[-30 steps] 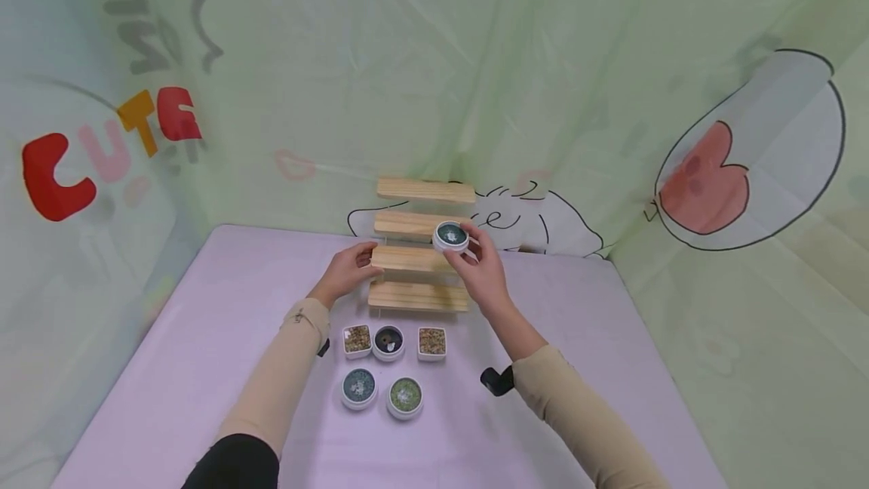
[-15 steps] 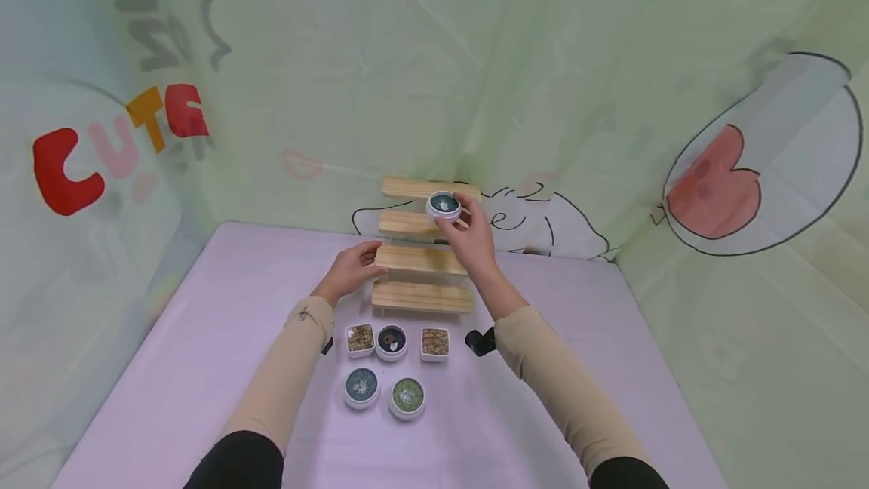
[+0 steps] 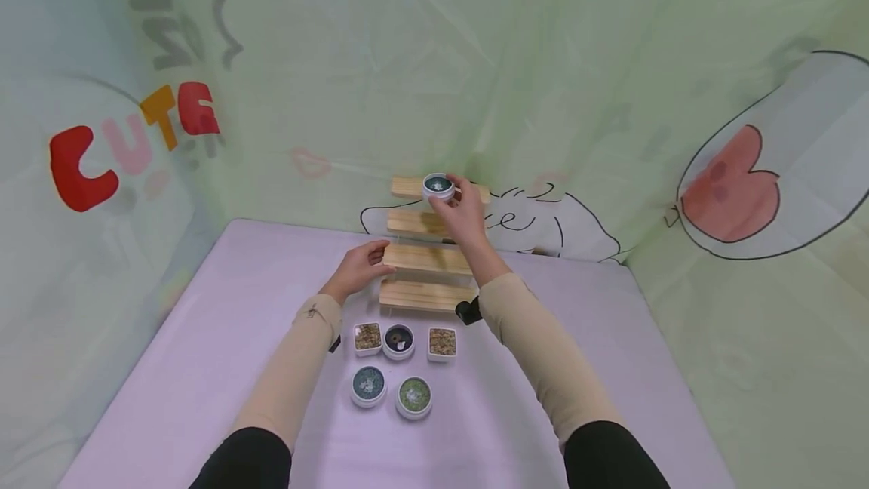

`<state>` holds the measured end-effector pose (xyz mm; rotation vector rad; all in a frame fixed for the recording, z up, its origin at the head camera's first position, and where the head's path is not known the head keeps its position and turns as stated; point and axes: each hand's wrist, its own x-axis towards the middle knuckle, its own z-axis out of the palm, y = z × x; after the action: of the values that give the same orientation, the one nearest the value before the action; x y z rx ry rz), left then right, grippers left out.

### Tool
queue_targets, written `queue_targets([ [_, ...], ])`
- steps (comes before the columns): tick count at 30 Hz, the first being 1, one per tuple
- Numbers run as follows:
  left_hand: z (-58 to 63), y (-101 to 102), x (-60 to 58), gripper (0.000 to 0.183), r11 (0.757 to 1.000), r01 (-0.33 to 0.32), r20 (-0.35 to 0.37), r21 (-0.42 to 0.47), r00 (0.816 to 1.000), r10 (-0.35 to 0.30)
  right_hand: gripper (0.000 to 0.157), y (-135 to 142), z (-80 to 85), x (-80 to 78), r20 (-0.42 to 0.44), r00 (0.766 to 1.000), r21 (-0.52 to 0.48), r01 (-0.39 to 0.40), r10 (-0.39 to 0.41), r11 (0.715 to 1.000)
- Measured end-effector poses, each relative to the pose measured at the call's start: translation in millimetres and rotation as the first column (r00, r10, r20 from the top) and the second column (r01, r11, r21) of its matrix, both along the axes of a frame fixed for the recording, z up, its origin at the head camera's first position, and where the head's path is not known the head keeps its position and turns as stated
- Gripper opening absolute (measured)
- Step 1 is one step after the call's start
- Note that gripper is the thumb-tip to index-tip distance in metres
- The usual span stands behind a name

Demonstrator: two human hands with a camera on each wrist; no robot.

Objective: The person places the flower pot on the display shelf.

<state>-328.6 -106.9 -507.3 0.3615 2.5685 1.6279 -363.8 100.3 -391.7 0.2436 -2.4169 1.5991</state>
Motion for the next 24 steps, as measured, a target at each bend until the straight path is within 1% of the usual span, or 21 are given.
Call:
queue_targets([
  [5, -0.1, -0.2, -1.2, 0.068, 1.0, -0.003, -0.004, 0.001, 1.0, 0.003, 0.058, -7.2, -3.6, -6.2, 0.019, 1.0, 0.026, 0.017, -0.017, 1.0],
  [11, -3.4, -0.8, -4.5, 0.069, 1.0, -0.001, 0.009, -0.002, 1.0, 0.001, 0.058, -11.2, -4.3, -12.4, 0.041, 0.999, 0.02, 0.031, -0.032, 0.999],
  [19, -1.2, 0.1, -3.5, 0.068, 1.0, -0.008, -0.002, -0.003, 1.0, 0.008, 0.057, -13.5, -0.9, -20.2, 0.057, 0.998, 0.065, 0.014, -0.018, 0.998],
  [24, -2.2, 0.1, -3.7, 0.067, 1.0, -0.002, -0.021, 0.017, 1.0, 0.002, 0.058, -15.5, 0.0, -24.0, 0.076, 0.997, 0.095, 0.005, -0.012, 0.995],
])
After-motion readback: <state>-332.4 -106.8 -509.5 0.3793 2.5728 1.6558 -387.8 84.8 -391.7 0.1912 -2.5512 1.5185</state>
